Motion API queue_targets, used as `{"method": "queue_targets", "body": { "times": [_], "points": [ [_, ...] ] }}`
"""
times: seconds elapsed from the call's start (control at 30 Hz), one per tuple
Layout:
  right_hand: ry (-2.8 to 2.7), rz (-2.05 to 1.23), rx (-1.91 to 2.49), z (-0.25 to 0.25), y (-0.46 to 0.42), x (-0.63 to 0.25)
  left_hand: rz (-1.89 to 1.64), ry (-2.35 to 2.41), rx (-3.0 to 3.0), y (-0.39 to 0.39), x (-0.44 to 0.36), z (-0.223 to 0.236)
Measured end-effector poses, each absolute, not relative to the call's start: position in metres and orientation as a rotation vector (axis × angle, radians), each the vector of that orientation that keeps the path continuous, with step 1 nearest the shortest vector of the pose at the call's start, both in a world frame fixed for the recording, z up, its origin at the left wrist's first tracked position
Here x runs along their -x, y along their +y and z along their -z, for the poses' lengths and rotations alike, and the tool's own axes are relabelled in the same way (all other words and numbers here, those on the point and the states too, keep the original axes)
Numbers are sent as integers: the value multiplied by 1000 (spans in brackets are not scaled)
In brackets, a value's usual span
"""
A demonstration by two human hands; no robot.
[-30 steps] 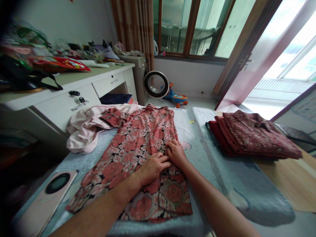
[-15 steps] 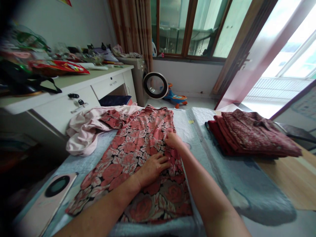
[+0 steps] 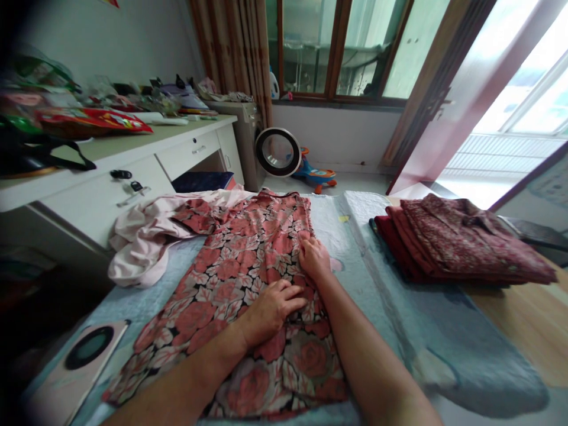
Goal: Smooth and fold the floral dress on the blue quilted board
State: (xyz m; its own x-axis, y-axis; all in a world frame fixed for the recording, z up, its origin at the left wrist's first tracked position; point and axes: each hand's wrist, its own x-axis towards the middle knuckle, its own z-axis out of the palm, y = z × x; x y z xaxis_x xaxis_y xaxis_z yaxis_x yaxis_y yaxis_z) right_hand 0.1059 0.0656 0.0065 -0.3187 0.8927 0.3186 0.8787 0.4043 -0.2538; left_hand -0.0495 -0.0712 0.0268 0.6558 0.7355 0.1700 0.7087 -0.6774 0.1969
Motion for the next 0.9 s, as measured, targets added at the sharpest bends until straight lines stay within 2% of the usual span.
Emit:
{"method": "queue_targets", "body": {
  "times": [0.17,0.6,0.9],
  "points": [
    [-2251,-20,1533,-2,67,-106,-363,1202,-2729,-71,49,-29],
    [-2202,-203,1530,-2,70,-108,-373,1198,-2710,-72,49,-31],
    [-2263,-189,1329,-1,68,-108,-364,1199,-2711,-72,50,-30]
  ]
}}
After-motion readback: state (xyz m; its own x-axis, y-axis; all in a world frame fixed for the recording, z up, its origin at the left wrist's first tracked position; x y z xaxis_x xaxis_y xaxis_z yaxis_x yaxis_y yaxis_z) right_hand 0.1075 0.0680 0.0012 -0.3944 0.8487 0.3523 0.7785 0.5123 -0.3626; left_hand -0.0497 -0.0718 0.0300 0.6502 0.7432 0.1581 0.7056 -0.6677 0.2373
